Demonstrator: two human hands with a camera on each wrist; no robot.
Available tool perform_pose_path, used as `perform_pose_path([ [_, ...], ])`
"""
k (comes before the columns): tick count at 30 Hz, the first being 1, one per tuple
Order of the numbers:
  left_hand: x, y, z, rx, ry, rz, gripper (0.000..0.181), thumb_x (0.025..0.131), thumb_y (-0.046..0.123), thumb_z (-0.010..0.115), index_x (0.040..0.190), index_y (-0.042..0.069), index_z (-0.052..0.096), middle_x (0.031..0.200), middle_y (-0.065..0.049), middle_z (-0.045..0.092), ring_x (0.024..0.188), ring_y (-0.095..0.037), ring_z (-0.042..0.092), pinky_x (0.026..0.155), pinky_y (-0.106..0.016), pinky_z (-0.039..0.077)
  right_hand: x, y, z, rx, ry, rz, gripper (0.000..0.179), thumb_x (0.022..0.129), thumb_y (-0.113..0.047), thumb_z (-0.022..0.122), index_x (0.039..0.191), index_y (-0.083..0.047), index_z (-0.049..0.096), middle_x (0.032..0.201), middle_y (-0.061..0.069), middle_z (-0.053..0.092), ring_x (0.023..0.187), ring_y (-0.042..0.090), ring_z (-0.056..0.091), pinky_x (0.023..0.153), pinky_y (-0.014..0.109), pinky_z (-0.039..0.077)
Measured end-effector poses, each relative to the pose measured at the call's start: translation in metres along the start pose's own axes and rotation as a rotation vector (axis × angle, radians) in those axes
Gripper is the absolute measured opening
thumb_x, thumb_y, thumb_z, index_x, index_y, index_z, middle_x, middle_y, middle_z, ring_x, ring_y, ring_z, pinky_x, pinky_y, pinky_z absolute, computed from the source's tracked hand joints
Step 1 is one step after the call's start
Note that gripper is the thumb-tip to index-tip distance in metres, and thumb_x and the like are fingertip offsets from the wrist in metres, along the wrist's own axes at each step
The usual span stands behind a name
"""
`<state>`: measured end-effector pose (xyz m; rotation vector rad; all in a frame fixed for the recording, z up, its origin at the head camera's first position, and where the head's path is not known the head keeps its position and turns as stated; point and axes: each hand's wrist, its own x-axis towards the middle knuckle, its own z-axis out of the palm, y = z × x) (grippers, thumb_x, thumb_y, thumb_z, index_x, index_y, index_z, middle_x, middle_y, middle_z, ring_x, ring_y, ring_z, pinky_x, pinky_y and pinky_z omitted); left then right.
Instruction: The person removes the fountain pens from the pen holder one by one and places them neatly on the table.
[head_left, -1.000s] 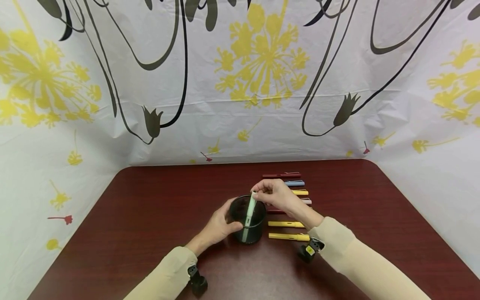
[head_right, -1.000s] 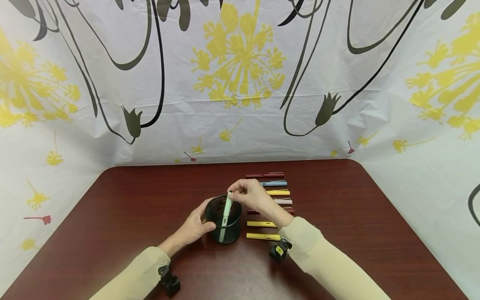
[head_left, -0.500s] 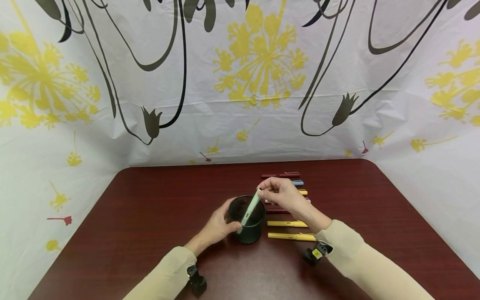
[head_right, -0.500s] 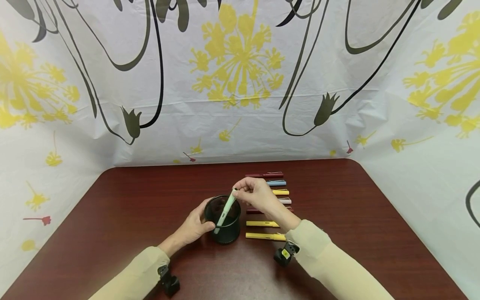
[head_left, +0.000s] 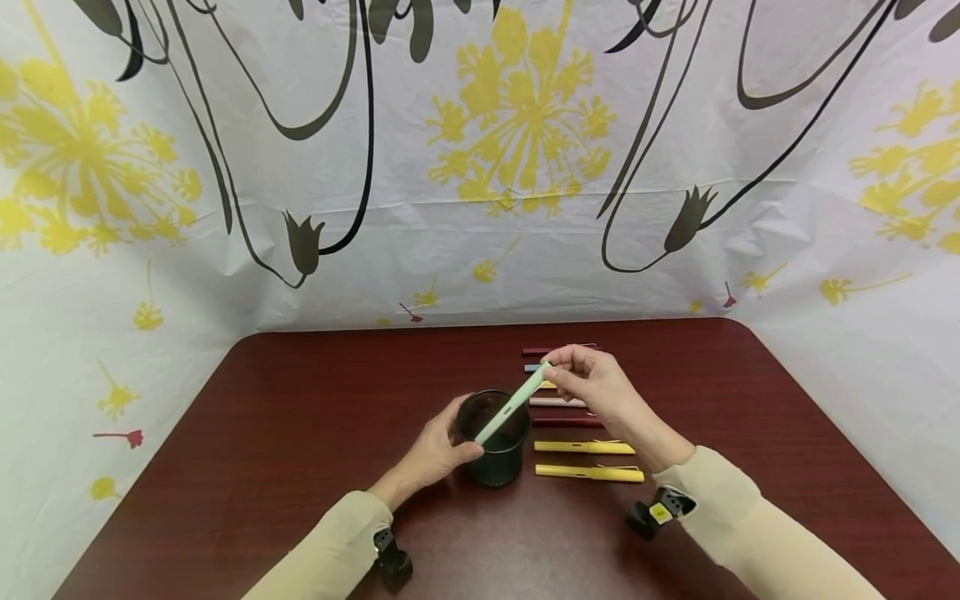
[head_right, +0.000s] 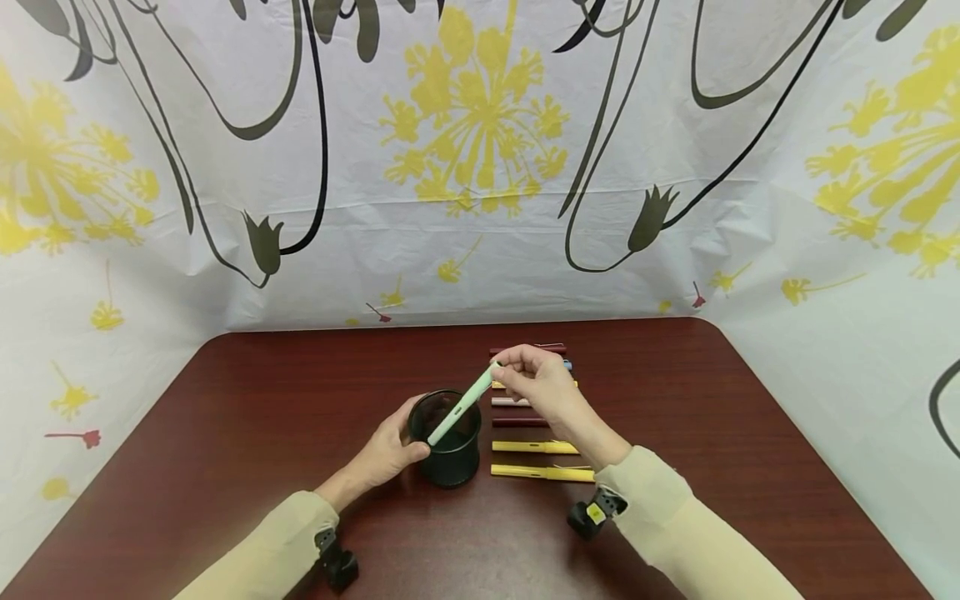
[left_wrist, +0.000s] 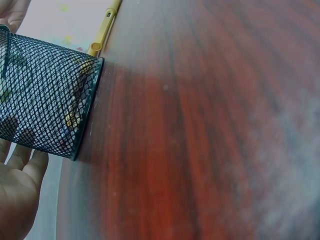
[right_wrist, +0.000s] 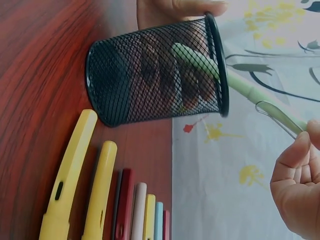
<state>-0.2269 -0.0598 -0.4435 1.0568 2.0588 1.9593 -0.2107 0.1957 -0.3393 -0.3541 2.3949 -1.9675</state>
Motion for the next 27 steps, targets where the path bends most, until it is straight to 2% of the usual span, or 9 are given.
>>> perform_pose_path([
  [8, 0.0, 0.0, 0.0, 0.015, 0.001, -0.008, 0.085, 0.077, 0.053, 0.07, 0.138, 0.002, 0.041, 0.134, -0.021, 0.048, 0.117, -0.037, 0.05, 0.091, -0.026, 0.046, -0.009, 0.001, -0.019, 0.083, 0.069, 0.0, 0.016, 0.092, -0.016, 0.061, 0.104, -0.005, 0.06, 0.081, -0.002, 0.06, 0.067, 0.012, 0.053, 0.062, 0.022, 0.049],
  [17, 0.0, 0.0, -0.001, 0.022, -0.005, -0.015, 0.086, 0.076, 0.054, 0.069, 0.138, 0.002, 0.04, 0.134, -0.022, 0.048, 0.116, -0.038, 0.051, 0.091, -0.037, 0.047, -0.022, 0.005, -0.04, 0.183, 0.096, 0.006, 0.008, 0.092, -0.014, 0.06, 0.1, -0.013, 0.063, 0.079, -0.005, 0.058, 0.067, 0.008, 0.053, 0.06, 0.018, 0.048],
  [27, 0.001, 0.0, -0.001, 0.025, -0.01, -0.009, 0.087, 0.076, 0.055, 0.069, 0.138, 0.001, 0.04, 0.133, -0.022, 0.049, 0.117, -0.038, 0.051, 0.093, -0.038, 0.046, -0.044, 0.011, -0.062, 0.338, 0.083, 0.018, 0.009, 0.095, -0.009, 0.055, 0.099, -0.012, 0.063, 0.083, -0.003, 0.064, 0.07, 0.007, 0.056, 0.062, 0.019, 0.05],
])
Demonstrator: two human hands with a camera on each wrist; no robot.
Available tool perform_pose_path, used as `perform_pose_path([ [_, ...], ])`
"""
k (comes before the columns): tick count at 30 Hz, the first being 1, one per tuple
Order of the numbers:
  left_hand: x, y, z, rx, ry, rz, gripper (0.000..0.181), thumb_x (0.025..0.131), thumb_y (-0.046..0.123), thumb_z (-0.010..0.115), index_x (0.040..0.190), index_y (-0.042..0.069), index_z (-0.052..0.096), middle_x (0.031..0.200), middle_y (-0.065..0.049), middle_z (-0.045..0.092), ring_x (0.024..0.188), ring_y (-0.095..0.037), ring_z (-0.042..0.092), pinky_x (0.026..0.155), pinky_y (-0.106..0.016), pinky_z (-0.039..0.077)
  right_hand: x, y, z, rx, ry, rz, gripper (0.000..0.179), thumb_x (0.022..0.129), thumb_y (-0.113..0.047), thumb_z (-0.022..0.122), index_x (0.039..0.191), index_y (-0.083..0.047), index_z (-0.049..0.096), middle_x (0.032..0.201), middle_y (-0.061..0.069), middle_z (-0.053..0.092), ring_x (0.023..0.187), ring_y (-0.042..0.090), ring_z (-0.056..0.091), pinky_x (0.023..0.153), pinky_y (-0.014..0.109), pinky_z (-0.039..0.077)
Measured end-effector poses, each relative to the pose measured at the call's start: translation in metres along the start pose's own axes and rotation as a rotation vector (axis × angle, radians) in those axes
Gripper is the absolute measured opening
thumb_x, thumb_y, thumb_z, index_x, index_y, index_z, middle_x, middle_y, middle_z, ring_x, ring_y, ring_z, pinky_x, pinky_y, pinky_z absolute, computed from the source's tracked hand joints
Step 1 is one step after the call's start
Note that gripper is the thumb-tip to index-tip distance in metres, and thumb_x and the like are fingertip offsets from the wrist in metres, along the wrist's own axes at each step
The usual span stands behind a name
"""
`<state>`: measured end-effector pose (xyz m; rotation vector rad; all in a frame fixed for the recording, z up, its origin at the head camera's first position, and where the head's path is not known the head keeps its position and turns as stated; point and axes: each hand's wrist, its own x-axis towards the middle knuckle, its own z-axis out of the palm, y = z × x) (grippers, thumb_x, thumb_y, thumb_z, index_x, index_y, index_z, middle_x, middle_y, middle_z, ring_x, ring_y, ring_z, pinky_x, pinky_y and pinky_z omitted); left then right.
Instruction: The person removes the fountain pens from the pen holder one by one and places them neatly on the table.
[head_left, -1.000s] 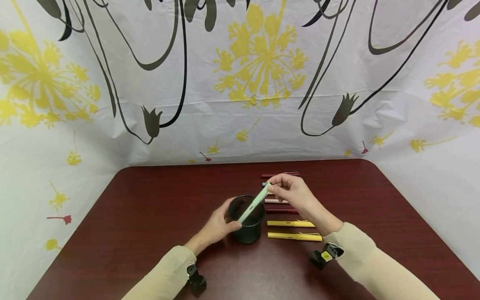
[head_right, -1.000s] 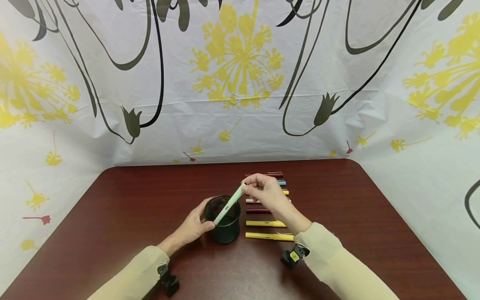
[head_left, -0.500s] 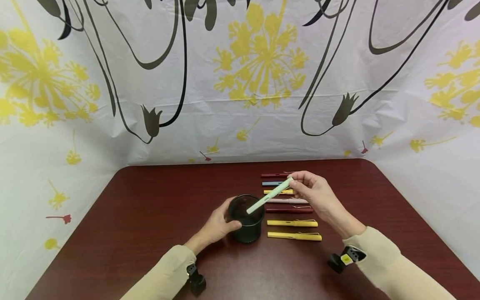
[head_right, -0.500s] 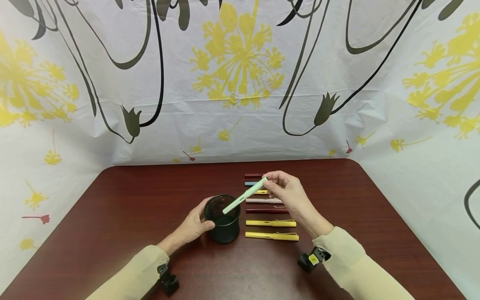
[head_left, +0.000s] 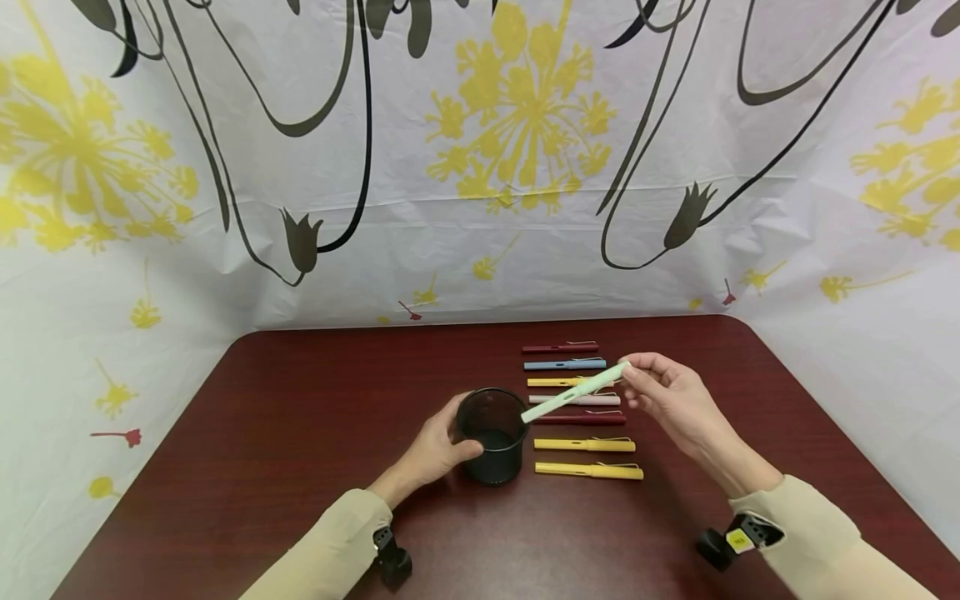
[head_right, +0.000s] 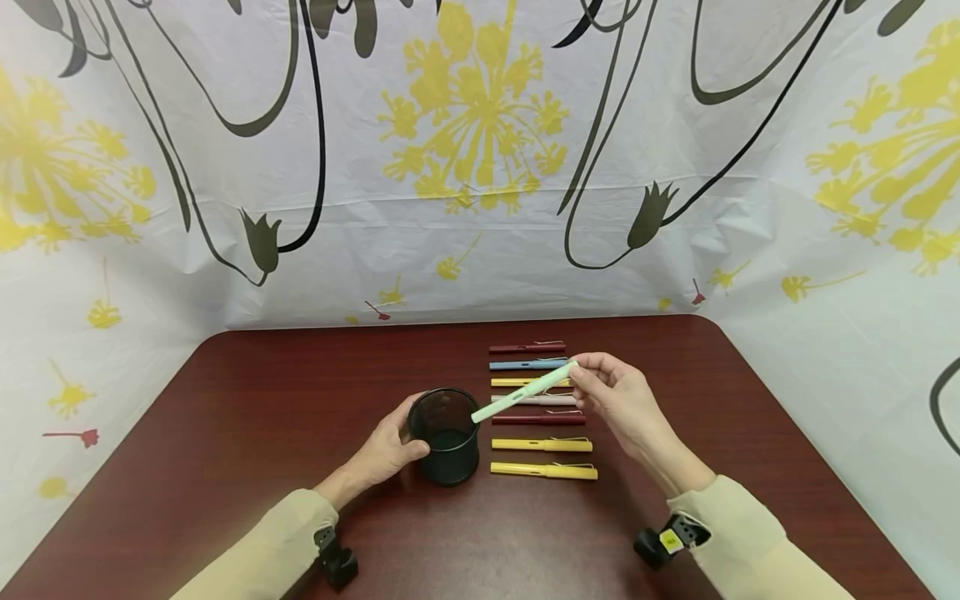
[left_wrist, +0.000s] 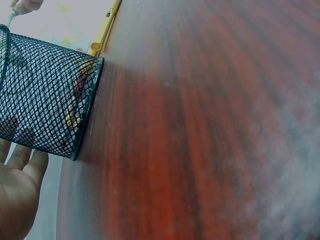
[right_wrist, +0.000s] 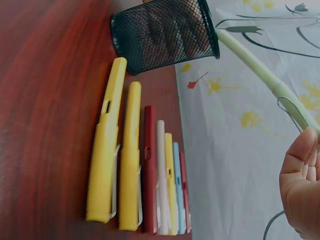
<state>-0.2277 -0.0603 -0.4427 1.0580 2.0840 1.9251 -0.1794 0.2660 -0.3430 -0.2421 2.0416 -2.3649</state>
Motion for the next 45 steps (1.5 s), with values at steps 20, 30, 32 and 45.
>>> perform_pose_path([
  [20, -0.002, 0.001, 0.001, -0.005, -0.004, -0.019, 0.086, 0.076, 0.054, 0.069, 0.138, 0.002, 0.04, 0.135, -0.021, 0.048, 0.12, -0.038, 0.049, 0.095, -0.045, 0.044, -0.03, 0.023, -0.024, -0.164, -0.059, 0.149, 0.006, 0.098, -0.015, 0.051, 0.097, -0.014, 0.057, 0.078, -0.005, 0.057, 0.065, 0.005, 0.053, 0.057, 0.019, 0.047],
  [30, -0.001, 0.003, 0.001, -0.006, -0.006, -0.021, 0.087, 0.076, 0.055, 0.069, 0.139, 0.002, 0.039, 0.134, -0.022, 0.048, 0.119, -0.038, 0.049, 0.094, -0.045, 0.044, -0.043, 0.033, -0.024, -0.221, -0.104, 0.205, 0.006, 0.098, -0.015, 0.051, 0.095, -0.013, 0.055, 0.076, -0.005, 0.056, 0.062, 0.005, 0.051, 0.055, 0.019, 0.046],
  [32, -0.001, 0.003, 0.001, -0.01, -0.008, -0.021, 0.087, 0.076, 0.054, 0.069, 0.139, 0.002, 0.039, 0.134, -0.022, 0.048, 0.12, -0.038, 0.049, 0.094, -0.046, 0.044, -0.045, 0.034, -0.024, -0.229, -0.116, 0.222, 0.006, 0.098, -0.015, 0.051, 0.095, -0.013, 0.055, 0.076, -0.005, 0.056, 0.062, 0.005, 0.051, 0.055, 0.019, 0.046],
  [45, 0.002, 0.003, -0.001, 0.0, -0.003, -0.01, 0.089, 0.075, 0.056, 0.068, 0.139, 0.002, 0.039, 0.134, -0.022, 0.048, 0.118, -0.04, 0.05, 0.092, -0.051, 0.044, -0.058, 0.043, -0.027, -0.308, -0.135, 0.295, 0.008, 0.097, -0.017, 0.053, 0.096, -0.009, 0.052, 0.076, -0.003, 0.055, 0.061, 0.005, 0.051, 0.054, 0.022, 0.046],
])
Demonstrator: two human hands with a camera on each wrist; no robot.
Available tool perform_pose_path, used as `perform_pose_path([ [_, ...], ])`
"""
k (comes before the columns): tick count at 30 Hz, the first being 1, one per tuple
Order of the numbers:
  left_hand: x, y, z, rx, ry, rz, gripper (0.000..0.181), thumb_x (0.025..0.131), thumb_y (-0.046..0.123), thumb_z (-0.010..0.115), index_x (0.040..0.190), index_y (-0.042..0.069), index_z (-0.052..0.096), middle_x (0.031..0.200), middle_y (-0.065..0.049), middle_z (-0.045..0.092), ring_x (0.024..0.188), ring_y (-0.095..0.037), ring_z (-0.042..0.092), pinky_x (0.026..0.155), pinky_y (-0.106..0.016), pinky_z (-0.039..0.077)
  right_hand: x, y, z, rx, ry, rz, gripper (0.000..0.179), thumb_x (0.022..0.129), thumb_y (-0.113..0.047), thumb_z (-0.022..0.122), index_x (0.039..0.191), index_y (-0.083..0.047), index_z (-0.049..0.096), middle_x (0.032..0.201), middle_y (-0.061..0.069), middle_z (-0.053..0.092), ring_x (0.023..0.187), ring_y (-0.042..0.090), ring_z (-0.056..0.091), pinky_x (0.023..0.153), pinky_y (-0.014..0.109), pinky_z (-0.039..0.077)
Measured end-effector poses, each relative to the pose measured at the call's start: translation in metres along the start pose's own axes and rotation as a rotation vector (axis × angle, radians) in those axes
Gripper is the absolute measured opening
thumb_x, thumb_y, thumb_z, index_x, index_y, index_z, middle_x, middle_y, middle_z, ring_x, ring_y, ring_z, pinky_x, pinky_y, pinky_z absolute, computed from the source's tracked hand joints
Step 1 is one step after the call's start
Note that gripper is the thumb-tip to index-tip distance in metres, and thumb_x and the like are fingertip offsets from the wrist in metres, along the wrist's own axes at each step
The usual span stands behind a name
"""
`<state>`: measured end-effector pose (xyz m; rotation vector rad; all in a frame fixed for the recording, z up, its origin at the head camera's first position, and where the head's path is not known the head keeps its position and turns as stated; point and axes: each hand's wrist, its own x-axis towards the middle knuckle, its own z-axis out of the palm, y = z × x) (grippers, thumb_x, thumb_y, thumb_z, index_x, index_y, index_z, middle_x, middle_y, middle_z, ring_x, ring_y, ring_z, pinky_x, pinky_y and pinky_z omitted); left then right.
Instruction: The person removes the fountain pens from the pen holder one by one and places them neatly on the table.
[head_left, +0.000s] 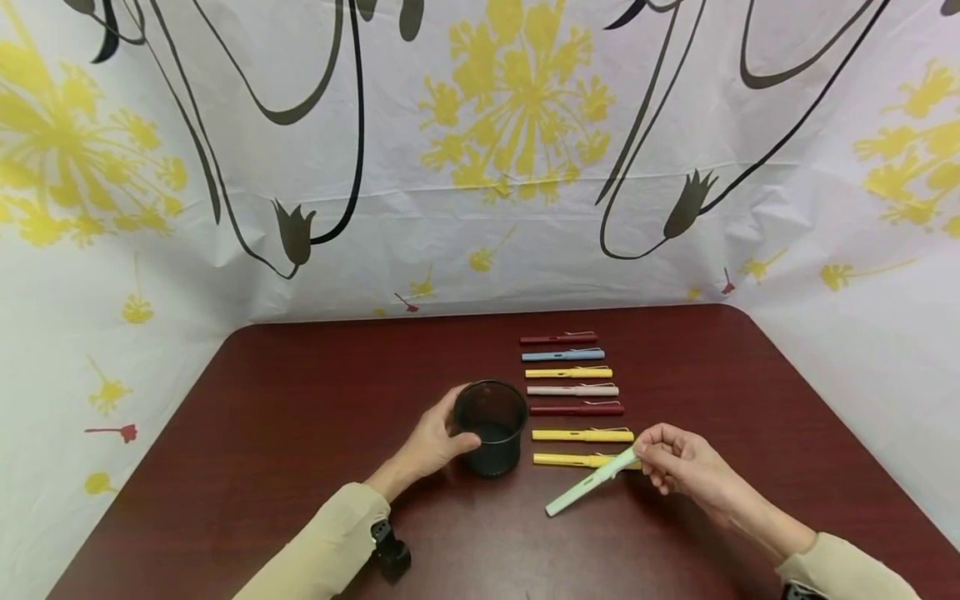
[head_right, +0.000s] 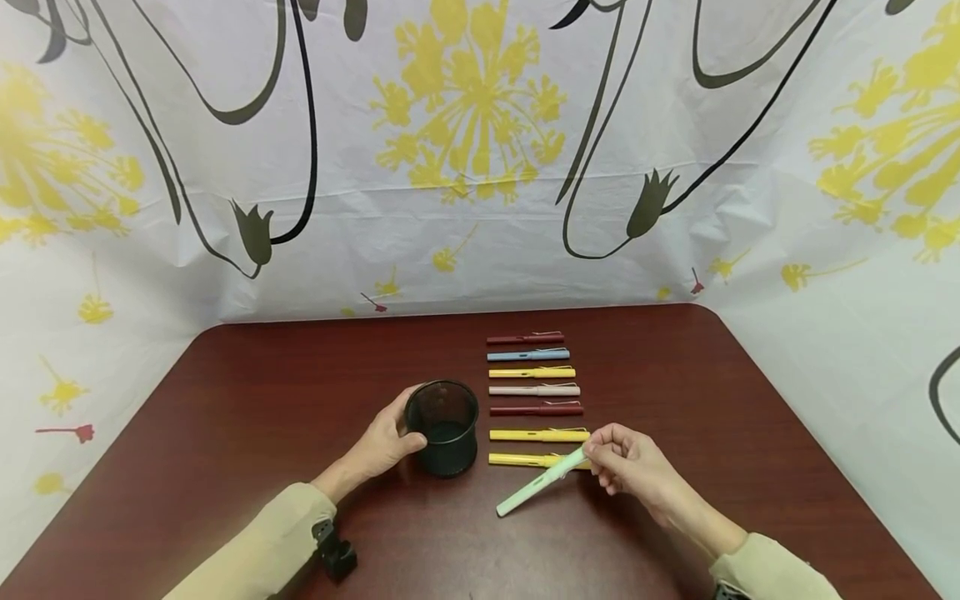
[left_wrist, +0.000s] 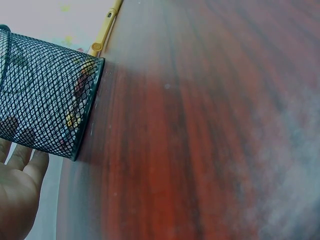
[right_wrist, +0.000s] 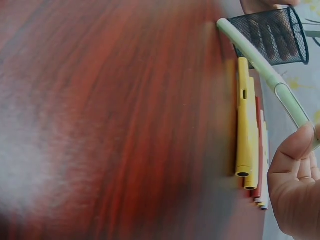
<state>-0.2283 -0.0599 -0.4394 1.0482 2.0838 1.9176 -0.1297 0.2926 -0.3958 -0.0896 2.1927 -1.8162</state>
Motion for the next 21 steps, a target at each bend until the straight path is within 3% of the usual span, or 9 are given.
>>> perform_pose_path([
  [9, -0.0007, 0.0007, -0.0021, 0.019, 0.01, -0.016, 0.088, 0.075, 0.057, 0.068, 0.139, 0.004, 0.04, 0.135, -0.02, 0.048, 0.12, -0.036, 0.049, 0.095, -0.042, 0.044, -0.0025, 0.0053, 0.0012, -0.022, 0.009, 0.003, 0.011, 0.097, -0.018, 0.052, 0.099, -0.007, 0.052, 0.073, -0.003, 0.054, 0.058, 0.006, 0.049, 0.051, 0.022, 0.044],
  [21, 0.0016, -0.0013, -0.001, 0.011, 0.005, -0.011, 0.089, 0.075, 0.057, 0.069, 0.139, 0.003, 0.04, 0.134, -0.021, 0.049, 0.117, -0.038, 0.051, 0.092, -0.049, 0.044, -0.0063, 0.006, -0.0016, -0.04, -0.009, 0.112, 0.025, 0.096, -0.022, 0.055, 0.102, 0.002, 0.052, 0.072, -0.001, 0.057, 0.058, 0.006, 0.052, 0.052, 0.021, 0.047],
])
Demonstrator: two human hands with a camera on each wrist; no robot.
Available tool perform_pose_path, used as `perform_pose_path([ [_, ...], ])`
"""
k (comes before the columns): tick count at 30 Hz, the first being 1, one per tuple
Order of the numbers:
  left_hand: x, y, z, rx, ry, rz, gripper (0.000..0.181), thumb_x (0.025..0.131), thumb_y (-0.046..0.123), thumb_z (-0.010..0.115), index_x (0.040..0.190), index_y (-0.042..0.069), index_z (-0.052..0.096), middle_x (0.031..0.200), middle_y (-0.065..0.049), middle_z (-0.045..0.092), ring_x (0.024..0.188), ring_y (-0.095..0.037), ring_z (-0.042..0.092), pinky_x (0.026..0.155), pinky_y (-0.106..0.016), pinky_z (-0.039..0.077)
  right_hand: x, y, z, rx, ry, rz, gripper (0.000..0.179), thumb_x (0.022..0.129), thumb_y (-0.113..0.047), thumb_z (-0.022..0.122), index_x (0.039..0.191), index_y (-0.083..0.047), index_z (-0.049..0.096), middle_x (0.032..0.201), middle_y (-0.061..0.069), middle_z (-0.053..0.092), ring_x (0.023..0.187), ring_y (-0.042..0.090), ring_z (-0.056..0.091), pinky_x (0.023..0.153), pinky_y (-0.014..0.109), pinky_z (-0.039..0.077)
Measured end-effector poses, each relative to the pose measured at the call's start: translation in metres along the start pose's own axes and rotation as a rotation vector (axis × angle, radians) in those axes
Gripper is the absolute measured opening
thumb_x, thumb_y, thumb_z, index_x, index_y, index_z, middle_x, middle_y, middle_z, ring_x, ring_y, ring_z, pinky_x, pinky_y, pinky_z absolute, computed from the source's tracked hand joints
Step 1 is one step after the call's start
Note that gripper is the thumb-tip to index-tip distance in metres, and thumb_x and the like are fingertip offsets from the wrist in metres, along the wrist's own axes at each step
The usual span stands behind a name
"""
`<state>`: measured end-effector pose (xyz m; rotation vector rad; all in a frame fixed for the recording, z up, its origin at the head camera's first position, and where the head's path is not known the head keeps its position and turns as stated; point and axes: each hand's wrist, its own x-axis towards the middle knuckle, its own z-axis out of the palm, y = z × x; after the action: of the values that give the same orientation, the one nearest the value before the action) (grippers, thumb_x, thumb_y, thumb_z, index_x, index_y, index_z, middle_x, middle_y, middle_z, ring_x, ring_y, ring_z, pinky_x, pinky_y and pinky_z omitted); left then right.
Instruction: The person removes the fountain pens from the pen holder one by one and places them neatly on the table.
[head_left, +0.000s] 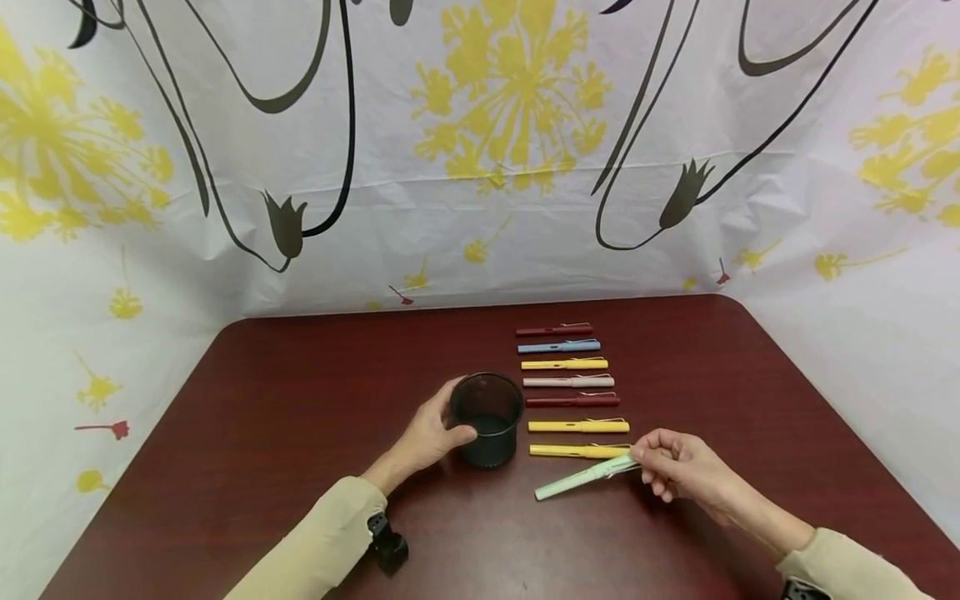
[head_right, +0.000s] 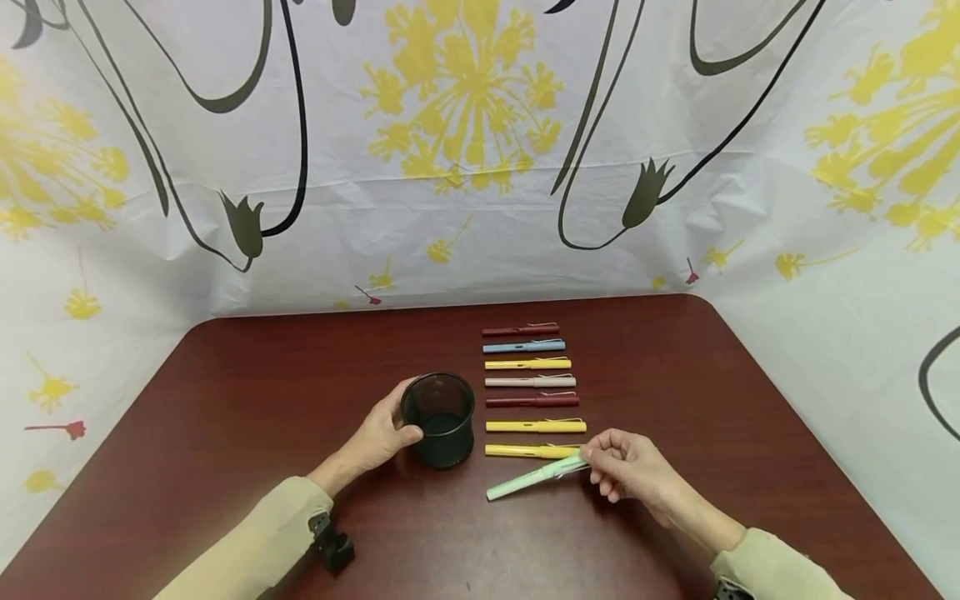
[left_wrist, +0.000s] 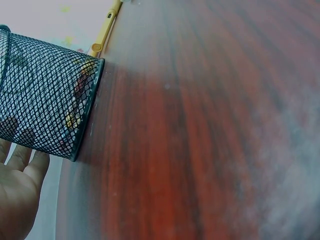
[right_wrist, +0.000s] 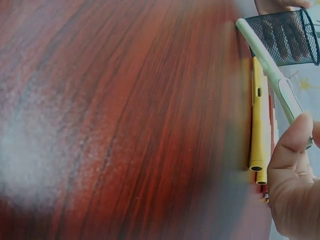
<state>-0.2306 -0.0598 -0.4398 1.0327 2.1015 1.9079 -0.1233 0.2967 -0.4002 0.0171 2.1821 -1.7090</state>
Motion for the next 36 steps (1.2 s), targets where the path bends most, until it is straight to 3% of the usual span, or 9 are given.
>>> perform_pose_path([
  [12, 0.0044, -0.0008, 0.001, 0.005, -0.005, -0.018, 0.091, 0.073, 0.058, 0.069, 0.139, 0.002, 0.039, 0.134, -0.021, 0.048, 0.118, -0.037, 0.05, 0.093, -0.044, 0.045, 0.0005, 0.0019, -0.0019, -0.116, -0.005, 0.049, 0.037, 0.095, -0.03, 0.056, 0.095, 0.007, 0.055, 0.068, 0.004, 0.06, 0.052, 0.009, 0.055, 0.05, 0.027, 0.051],
  [17, 0.0044, 0.0008, -0.0005, -0.004, -0.005, -0.019, 0.092, 0.073, 0.058, 0.069, 0.139, 0.002, 0.038, 0.134, -0.023, 0.048, 0.117, -0.039, 0.051, 0.091, -0.049, 0.045, 0.0027, 0.0028, -0.0011, -0.171, -0.015, 0.05, 0.042, 0.094, -0.031, 0.058, 0.088, 0.01, 0.056, 0.065, 0.005, 0.061, 0.049, 0.01, 0.058, 0.049, 0.029, 0.052],
  [28, 0.0015, 0.0009, -0.0012, -0.03, -0.005, -0.031, 0.09, 0.075, 0.053, 0.072, 0.14, 0.001, 0.038, 0.135, -0.024, 0.046, 0.119, -0.042, 0.048, 0.093, -0.052, 0.042, 0.0041, 0.0037, -0.0012, -0.316, -0.053, 0.052, 0.041, 0.095, -0.035, 0.055, 0.08, 0.003, 0.058, 0.063, 0.007, 0.061, 0.047, 0.016, 0.056, 0.044, 0.033, 0.05],
  [36, 0.0017, -0.0009, -0.0012, -0.006, -0.006, -0.043, 0.092, 0.073, 0.058, 0.07, 0.14, 0.004, 0.037, 0.135, -0.022, 0.047, 0.119, -0.04, 0.049, 0.093, -0.051, 0.043, 0.0068, 0.0019, -0.0015, -0.436, -0.069, 0.024, 0.043, 0.096, -0.037, 0.052, 0.075, 0.0, 0.057, 0.059, 0.007, 0.06, 0.044, 0.018, 0.056, 0.041, 0.035, 0.049],
])
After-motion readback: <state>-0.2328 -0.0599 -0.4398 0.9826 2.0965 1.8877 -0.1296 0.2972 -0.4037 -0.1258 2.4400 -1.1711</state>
